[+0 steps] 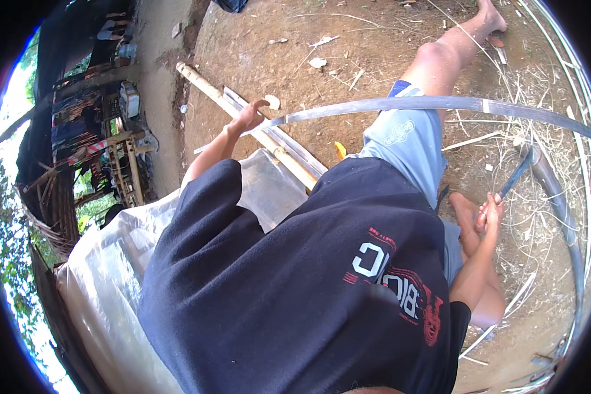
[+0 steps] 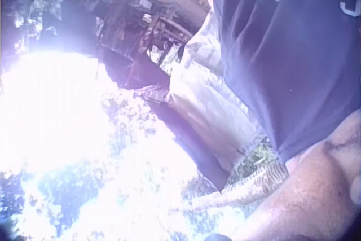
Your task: The person shaves a thin strip of bamboo using a large knife while sitting on the ground, periodically picking up and inspecting other bamboo strips.
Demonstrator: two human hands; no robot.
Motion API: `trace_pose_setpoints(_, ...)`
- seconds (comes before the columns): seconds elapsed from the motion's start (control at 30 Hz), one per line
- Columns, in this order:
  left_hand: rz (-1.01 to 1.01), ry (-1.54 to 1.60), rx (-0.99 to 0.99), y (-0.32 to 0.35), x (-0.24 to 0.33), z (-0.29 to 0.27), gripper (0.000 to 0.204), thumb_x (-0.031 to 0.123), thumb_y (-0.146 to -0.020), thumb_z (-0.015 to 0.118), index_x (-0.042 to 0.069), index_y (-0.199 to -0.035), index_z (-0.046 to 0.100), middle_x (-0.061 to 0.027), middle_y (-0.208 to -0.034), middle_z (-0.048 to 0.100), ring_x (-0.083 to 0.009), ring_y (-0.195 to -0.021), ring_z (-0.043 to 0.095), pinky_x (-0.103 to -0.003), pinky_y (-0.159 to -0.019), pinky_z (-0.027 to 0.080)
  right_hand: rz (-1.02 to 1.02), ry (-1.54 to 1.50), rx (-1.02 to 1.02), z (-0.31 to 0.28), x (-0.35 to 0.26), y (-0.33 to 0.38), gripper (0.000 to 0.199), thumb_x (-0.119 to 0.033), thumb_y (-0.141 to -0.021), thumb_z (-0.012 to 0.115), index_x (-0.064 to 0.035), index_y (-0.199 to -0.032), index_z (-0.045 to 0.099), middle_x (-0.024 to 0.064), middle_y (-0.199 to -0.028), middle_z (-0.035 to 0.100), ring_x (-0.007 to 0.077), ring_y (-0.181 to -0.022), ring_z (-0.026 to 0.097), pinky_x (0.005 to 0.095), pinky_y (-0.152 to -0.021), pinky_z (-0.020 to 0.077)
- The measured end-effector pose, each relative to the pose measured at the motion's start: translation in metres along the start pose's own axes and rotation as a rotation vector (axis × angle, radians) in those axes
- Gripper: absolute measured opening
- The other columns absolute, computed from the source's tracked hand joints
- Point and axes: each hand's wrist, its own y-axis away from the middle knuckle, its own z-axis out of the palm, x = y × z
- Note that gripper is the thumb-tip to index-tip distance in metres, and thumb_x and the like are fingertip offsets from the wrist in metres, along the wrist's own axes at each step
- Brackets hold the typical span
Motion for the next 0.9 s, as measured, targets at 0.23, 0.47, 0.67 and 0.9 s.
trace_pose_setpoints(0.23,0.032,-0.167,-0.175,-0.016,0.019,0.056,0.043,0.025,-0.069,0.073,0.005,-0.107,0.066,-0.0214,-0.097,0.067,-0.0342,-0.094,0.065,-0.042,-0.083,0.05,-0.034,0.034,-0.037,0.008,-0.028,0.023,0.022,-0.02,-0.089,0.068,-0.0117,-0.094,0.049,-0.0016,-0.061,0.049,0.0086,-0.045,0.05,0.0236,-0.04,0.0432)
trace_pose_setpoints(0.47,0.234,0.216,0.111,0.035,0.059,0.043,0.034,0.03,-0.07,0.069,0.0,-0.084,0.063,-0.0125,-0.063,0.057,-0.0194,-0.057,0.051,-0.036,-0.055,0.043,-0.018,0.082,0.0,0.008,-0.016,0.014,0.026,-0.022,-0.088,0.069,-0.0091,-0.103,0.052,-0.0006,-0.064,0.052,0.0089,-0.046,0.05,0.0238,-0.042,0.0461)
trace_pose_setpoints(0.67,0.298,0.225,0.034,0.085,0.149,0.019,0.051,0.045,-0.076,0.071,-0.003,-0.072,0.055,-0.0136,-0.054,0.039,-0.0198,-0.052,0.035,-0.039,-0.05,0.032,-0.069,-0.031,0.078,0.007,-0.007,0.016,0.024,-0.017,-0.085,0.072,-0.0142,-0.097,0.051,-0.0011,-0.064,0.048,0.0077,-0.044,0.046,0.0229,-0.036,0.0394)
trace_pose_setpoints(0.9,0.323,0.338,0.133,0.072,0.213,0.031,0.053,0.046,-0.087,0.065,0.0,-0.064,0.051,-0.0022,-0.052,0.036,-0.0114,-0.053,0.032,-0.035,-0.047,0.027,-0.115,-0.052,0.085,0.008,-0.004,0.011,0.029,-0.012,-0.086,0.07,-0.0084,-0.105,0.048,-0.0003,-0.066,0.048,0.0093,-0.046,0.045,0.0247,-0.036,0.0351)
